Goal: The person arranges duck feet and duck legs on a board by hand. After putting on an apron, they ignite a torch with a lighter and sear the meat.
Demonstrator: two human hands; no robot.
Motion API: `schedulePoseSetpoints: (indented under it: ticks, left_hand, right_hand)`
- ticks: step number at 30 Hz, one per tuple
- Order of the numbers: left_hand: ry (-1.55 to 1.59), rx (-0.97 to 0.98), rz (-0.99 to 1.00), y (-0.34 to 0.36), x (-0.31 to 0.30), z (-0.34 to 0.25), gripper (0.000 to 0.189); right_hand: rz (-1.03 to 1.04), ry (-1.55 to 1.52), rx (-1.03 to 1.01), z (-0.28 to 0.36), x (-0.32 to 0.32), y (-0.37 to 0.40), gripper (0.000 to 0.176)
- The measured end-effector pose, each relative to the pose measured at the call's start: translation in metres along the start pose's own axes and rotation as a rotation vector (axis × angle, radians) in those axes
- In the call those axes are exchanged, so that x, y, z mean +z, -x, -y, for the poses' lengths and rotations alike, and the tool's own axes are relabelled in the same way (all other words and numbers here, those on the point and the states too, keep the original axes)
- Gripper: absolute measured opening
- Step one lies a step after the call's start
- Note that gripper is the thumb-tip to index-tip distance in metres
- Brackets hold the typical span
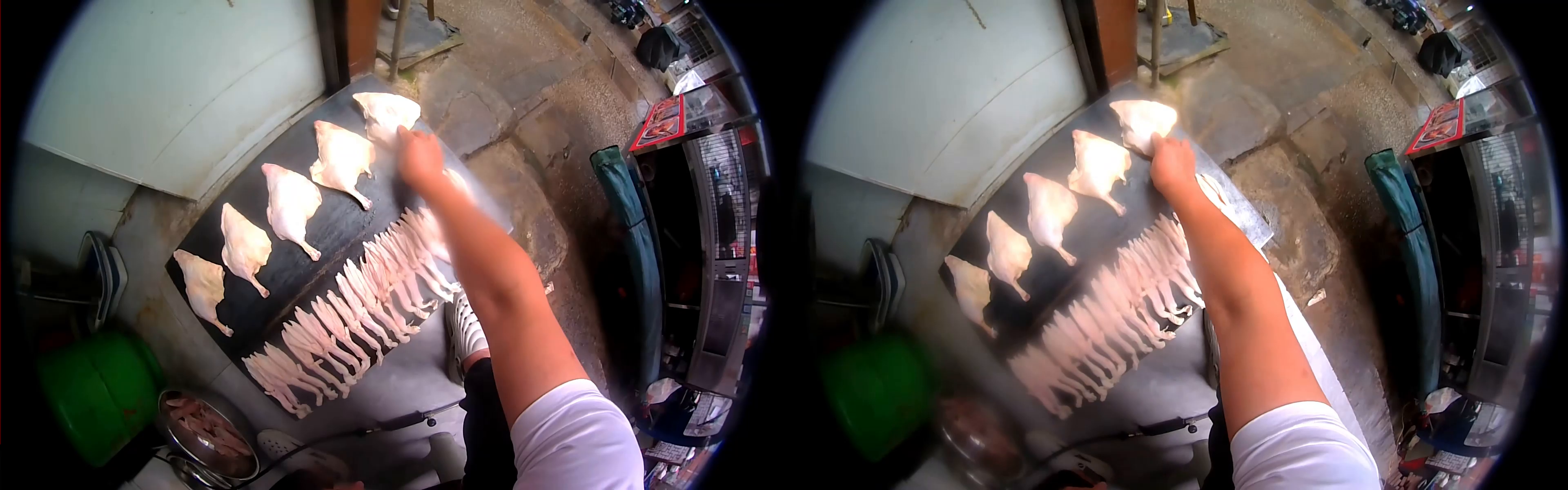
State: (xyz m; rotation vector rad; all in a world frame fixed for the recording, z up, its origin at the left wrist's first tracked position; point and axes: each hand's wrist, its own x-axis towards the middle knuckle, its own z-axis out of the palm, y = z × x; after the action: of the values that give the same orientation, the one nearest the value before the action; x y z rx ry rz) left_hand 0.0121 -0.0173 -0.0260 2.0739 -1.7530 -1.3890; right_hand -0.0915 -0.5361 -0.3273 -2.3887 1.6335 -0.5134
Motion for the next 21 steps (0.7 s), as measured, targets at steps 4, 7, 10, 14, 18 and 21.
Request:
schedulePoseSetpoints:
  ticks: [4, 7, 10, 14, 18, 21]
  left_hand:
    - [0.012, -0.02, 0.029, 0.003, 0.0, 0.002, 0.041]
    - [0.01, -0.025, 0.042, 0.005, 0.001, 0.002, 0.042]
    - [0.013, -0.021, 0.039, 0.006, 0.001, 0.0, 0.044]
    - [-0.002, 0.009, 0.015, 0.002, 0.0, 0.002, 0.044]
    - [0.06, -0.07, 0.063, 0.004, -0.003, 0.004, 0.041]
    - [0.072, -0.075, 0.092, 0.003, -0.002, 0.001, 0.039]
  right_hand:
    - [0.025, 0.007, -0.014, -0.002, -0.002, 0.003, 0.023]
    - [0.021, 0.065, -0.026, -0.002, 0.0, 0.001, 0.022]
    - [0.077, 0.046, 0.023, 0.008, 0.0, 0.001, 0.022]
    - [0.095, 0.106, 0.052, 0.008, 0.008, 0.004, 0.024]
    - [-0.338, 0.041, -0.139, 0.056, -0.003, 0.019, 0.031]
    - [-0.08, -0.294, -0.44, 0.139, -0.001, 0.058, 0.032]
